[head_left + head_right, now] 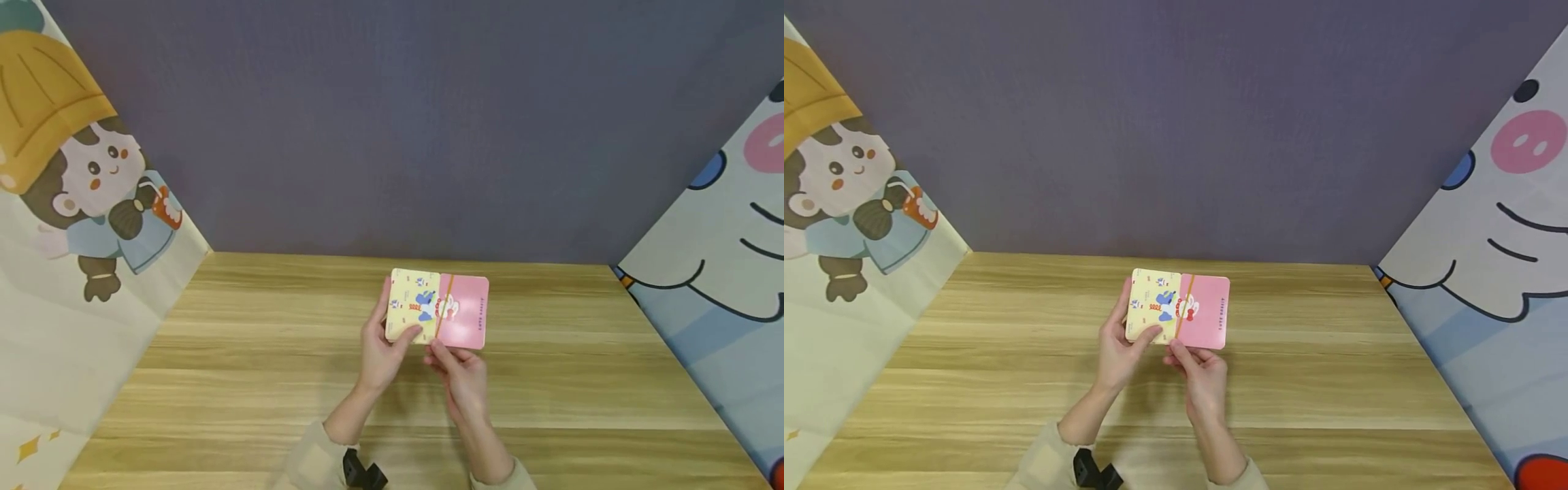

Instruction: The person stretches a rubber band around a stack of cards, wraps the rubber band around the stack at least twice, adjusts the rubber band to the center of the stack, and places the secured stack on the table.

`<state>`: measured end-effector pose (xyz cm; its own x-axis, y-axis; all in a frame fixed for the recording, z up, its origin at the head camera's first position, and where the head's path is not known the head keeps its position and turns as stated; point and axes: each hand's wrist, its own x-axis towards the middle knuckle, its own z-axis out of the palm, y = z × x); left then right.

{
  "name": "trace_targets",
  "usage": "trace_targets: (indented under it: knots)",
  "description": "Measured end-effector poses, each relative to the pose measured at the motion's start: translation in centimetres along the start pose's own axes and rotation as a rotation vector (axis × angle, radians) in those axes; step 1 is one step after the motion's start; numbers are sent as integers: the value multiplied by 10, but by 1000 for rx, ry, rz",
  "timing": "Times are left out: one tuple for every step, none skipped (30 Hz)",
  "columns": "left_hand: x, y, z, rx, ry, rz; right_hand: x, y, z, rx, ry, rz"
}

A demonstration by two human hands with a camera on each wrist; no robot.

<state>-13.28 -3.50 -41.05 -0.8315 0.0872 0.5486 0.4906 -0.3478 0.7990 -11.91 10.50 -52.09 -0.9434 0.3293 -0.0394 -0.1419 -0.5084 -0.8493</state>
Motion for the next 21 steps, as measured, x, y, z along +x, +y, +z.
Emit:
trace_targets:
  knots:
    - [0,0,-1,-5,1,0,0,0,0,4,-8,-5]
    - [0,1,-1,-9,3,-2,-1,0,0,8,-16,-11]
    - [1,2,-2,-13,3,-4,-1,-1,-1,14,-24,-15]
    - [1,3,-2,-16,3,-6,-2,-1,-1,21,-31,-20]
    - [1,3,-2,-17,3,-7,-3,-2,-1,31,-36,-25]
    - [1,4,-3,-19,7,-10,-3,-3,-1,38,-39,-31]
    - [1,4,-3,-19,10,-13,-4,-3,-2,40,-39,-39]
    - [1,4,-3,-16,16,-15,-4,-4,-3,43,-38,-45]
    - [1,4,-4,-13,21,-16,-4,-5,-4,42,-37,-50]
    - [2,4,-5,-9,27,-17,-4,-5,-5,45,-35,-57]
    - [2,4,-5,-6,31,-16,-3,-6,-7,44,-33,-65]
    - [2,4,-6,-4,35,-17,-3,-6,-9,42,-32,-72]
    - [2,4,-6,-3,38,-17,-2,-7,-10,40,-31,-78]
    - [3,4,-7,-1,40,-14,-2,-7,-13,41,-34,-84]
    - [3,5,-8,0,43,-13,-1,-8,-14,45,-35,-91]
    - [3,5,-8,1,46,-11,-2,-9,-15,52,-33,-97]
    - [3,5,-9,1,49,-8,-1,-10,-17,59,-30,-101]
    - [3,5,-9,3,54,-6,-1,-10,-18,65,-26,-106]
    - [3,5,-10,6,60,-6,-1,-11,-20,66,-24,-113]
    - [3,5,-11,9,66,-7,-2,-12,-21,67,-27,-123]
    - [3,5,-12,11,72,-8,-3,-14,-22,70,-34,-134]
